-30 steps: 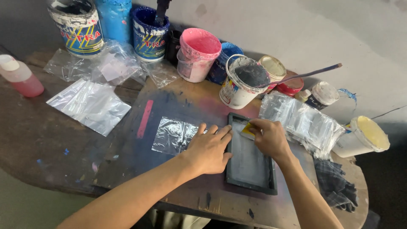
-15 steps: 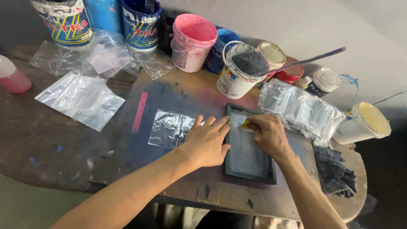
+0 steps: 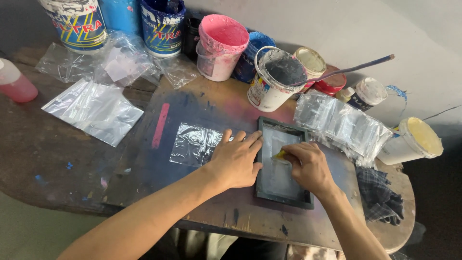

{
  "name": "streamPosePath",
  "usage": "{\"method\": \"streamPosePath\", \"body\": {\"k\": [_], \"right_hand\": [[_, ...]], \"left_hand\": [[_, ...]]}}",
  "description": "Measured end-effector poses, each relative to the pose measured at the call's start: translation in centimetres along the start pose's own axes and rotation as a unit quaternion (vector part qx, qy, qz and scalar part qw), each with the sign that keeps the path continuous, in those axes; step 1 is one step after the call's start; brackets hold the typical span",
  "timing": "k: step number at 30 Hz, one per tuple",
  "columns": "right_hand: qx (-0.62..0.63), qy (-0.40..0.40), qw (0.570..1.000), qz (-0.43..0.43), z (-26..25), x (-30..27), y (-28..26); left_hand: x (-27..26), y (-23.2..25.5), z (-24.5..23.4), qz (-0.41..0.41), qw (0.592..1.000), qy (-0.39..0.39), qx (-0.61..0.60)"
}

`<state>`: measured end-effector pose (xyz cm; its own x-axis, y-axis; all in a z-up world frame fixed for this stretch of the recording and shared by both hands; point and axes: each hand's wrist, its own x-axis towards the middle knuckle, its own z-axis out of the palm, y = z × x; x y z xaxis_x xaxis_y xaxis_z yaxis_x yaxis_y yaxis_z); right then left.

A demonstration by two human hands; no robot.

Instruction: The person places a clear plastic sheet on a table, positions a screen printing frame over it, and uses a yellow squeegee to spread white ink across the screen. The person repeatedly pulls the squeegee across the frame to transfer the ink onto the plastic sheet below.

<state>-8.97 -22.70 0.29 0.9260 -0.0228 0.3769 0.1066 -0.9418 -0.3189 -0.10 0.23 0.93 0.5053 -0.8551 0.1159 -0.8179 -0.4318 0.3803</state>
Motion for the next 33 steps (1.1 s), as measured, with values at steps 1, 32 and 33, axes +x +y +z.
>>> {"method": "streamPosePath", "body": {"k": [1, 32, 33], "right_hand": [[0.0, -0.001, 1.0, -0.001, 0.1, -0.2, 0.0], [-0.075, -0.1, 0.985, 0.122, 0.5, 6.4, 2.5], [-0.087, -0.112, 0.982, 0.129, 0.9, 6.4, 3.1]], "left_hand": [[0.0, 0.0, -0.1, -0.001, 1.0, 0.0, -0.001], [0.1, -0.4, 0.7, 0.013, 0.999, 0.032, 0.003], [0.1, -0.4, 0.6, 0.014, 1.0, 0.026, -0.002]]}}
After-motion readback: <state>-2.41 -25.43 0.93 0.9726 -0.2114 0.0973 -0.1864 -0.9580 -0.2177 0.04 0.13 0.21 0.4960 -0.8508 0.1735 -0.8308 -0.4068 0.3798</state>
